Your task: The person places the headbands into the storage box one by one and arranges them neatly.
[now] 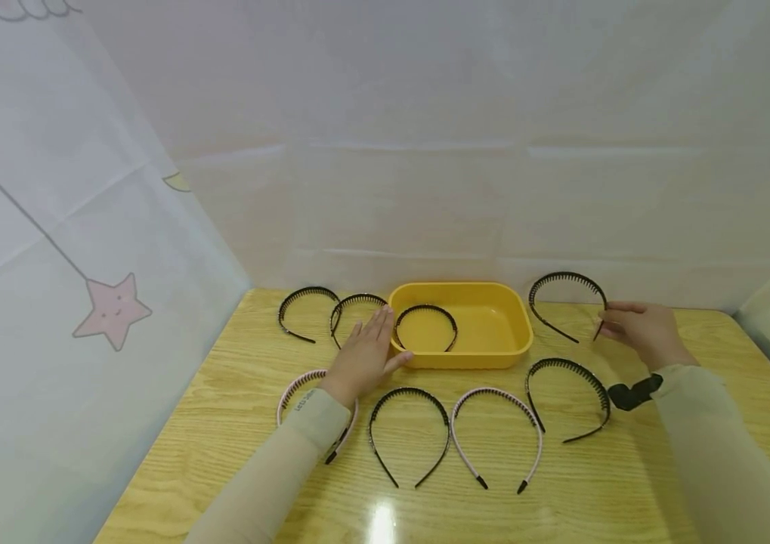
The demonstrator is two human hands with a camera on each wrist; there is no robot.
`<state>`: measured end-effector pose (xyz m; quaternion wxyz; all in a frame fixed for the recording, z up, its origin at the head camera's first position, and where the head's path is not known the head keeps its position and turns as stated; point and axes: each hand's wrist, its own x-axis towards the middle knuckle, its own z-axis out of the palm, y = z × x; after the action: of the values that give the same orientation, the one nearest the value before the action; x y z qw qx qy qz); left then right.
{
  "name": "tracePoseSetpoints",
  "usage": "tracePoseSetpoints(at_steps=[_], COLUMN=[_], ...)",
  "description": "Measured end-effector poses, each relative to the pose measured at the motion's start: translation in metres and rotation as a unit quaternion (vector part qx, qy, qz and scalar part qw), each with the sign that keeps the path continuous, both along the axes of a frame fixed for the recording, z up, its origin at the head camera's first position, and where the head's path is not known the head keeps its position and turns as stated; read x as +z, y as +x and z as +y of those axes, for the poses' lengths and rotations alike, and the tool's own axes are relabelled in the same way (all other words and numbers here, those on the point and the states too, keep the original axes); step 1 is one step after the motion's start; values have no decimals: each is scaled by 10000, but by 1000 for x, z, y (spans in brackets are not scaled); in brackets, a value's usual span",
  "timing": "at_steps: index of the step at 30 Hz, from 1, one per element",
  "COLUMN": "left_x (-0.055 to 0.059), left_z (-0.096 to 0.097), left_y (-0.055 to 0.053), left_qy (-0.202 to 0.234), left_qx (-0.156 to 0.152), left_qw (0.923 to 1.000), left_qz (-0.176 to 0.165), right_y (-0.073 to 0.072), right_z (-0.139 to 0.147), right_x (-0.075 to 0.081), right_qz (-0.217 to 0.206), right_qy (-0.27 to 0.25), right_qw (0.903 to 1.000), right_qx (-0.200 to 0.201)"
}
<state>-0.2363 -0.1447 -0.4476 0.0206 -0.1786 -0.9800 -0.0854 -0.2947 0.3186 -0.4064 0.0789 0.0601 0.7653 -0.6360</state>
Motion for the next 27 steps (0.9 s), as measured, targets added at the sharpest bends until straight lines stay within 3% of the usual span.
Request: tracePoseSetpoints(at_steps=[4, 11, 27], left_x=[0, -1, 0], left_z=[0, -1, 0], left_y=[0, -1, -1], left_qy=[-29, -34, -74], left_qx=[2, 9, -33], left_qw=[10000, 10000, 10000], left_qz=[6, -43, 44], right_y=[1, 6, 5], right_z=[-2, -15, -72], right_x=[6, 14, 18], right_qz=[56, 4, 295], right_qy=[-545, -1003, -379], right_qw=[9985, 9949, 9978], right_qx=[-40, 139, 447])
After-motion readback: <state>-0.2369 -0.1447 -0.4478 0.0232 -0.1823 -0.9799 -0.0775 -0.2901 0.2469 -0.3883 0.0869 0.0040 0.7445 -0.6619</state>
